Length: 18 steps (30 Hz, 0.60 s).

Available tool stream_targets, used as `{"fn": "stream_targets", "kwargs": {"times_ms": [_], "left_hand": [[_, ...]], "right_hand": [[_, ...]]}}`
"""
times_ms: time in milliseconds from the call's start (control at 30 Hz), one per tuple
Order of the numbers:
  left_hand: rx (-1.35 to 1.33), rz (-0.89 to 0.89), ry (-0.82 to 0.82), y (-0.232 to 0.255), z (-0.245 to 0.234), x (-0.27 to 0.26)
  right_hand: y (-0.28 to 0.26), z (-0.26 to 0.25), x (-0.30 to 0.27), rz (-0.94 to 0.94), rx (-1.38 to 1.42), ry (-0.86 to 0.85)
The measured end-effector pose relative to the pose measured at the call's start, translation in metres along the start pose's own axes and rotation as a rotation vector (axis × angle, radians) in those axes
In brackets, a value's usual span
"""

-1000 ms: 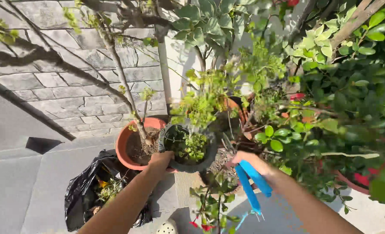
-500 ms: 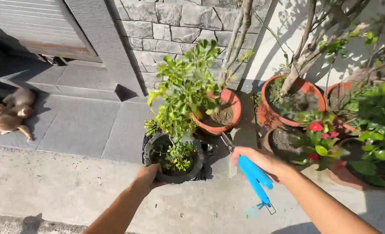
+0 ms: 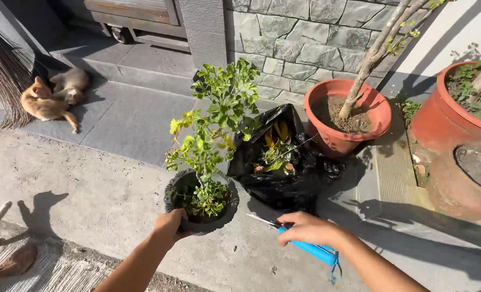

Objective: Pruning and trimming several potted plants in an outdoor garden area.

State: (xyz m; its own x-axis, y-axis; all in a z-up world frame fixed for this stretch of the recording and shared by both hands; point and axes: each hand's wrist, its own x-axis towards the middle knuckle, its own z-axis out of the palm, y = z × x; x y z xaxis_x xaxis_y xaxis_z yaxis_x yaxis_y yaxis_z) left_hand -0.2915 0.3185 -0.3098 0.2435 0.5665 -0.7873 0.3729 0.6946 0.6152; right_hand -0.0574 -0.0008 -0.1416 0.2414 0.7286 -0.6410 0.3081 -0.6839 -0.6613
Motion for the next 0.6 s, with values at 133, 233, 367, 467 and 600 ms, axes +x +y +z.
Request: {"fn": "stream_targets", "kwargs": {"times_ms": [133,233,367,467,600], "left_hand": [[-0.047,0.046,0.004,-0.02,-0.001,0.06],[-0.122,0.079,-0.041,-0.03,-0.003,0.105],[-0.053,0.188,-0.183,-0.01,0.004,0.125],[-0.051,0.161,-0.185,-0.02,0.005,0.126],[-0.162,0.122,-0.306,-0.019,0.011,0.135]], "right_hand": [[0.031,0.014,0.062,-0.062,-0.227,0.063],[0.042,0.024,0.103,-0.053,-0.437,0.08],[0.046,0.03,0.133,0.082,-0.732,0.091],[0.059,0.043,0.144,0.047,-0.895,0.094],[0.069,0.055,0.158,0.053,-0.942,0.142]]}}
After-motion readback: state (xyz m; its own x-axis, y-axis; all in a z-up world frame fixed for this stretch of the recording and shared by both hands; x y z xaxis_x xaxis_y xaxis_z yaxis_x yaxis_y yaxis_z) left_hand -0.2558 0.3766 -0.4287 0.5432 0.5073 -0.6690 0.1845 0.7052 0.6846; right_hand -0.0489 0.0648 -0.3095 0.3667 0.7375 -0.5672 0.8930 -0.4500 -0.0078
